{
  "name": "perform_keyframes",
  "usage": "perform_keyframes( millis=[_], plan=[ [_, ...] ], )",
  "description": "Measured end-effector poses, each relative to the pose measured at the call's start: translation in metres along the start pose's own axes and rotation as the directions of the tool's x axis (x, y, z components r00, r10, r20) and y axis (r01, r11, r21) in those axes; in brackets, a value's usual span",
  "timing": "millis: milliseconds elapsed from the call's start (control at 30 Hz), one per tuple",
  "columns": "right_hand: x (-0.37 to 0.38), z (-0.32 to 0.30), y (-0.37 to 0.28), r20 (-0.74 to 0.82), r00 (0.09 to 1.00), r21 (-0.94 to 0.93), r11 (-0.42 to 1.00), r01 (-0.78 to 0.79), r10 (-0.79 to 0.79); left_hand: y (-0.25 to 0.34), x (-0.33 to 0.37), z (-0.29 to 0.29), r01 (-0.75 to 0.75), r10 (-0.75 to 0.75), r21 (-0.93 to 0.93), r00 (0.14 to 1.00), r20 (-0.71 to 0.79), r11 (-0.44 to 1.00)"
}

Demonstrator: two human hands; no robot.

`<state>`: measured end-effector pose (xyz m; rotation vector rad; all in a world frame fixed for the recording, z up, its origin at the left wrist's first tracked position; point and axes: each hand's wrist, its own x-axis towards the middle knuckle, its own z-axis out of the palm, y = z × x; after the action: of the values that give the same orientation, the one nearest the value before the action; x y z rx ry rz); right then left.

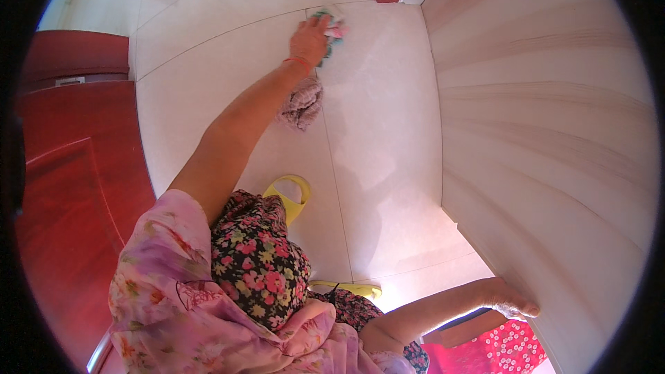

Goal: The person wipes the floor with a cloth, picks up the cloth and a second smaller cloth, walks into a bathroom, and washes the primary cloth in a sink under running water while using a small green object.

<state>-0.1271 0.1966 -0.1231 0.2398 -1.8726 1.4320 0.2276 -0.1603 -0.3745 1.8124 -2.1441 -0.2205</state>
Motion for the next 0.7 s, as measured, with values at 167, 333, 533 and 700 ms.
perform_keyframes(
  millis=[167, 333, 533, 700],
  plan=[
    [-0.021, 0.01, -0.043, -0.051, 0.982, -0.018, 0.983, -0.181, 0.18, -0.036, -0.018, -0.022, 0.009, -0.057, -0.181, 0.964, -0.261, 0.983],
    [-0.009, 0.005, -0.012, -0.009, 0.999, -0.01, 0.999, -0.044, 0.044, -0.024, -0.124, -0.055, -0.386, 0.385, 0.01, 0.922, 0.043, 0.923],
    [-0.01, 0.009, -0.01, -0.035, 0.999, 0.019, 1.0, -0.025, 0.025, -0.017, -0.174, -0.071, -0.467, 0.457, 0.067, 0.881, 0.127, 0.882],
    [-0.005, 0.01, -0.009, -0.047, 0.995, 0.091, 0.992, -0.086, 0.091, -0.02, -0.156, -0.062, -0.239, 0.244, -0.054, 0.943, 0.224, 0.97]
  ],
)
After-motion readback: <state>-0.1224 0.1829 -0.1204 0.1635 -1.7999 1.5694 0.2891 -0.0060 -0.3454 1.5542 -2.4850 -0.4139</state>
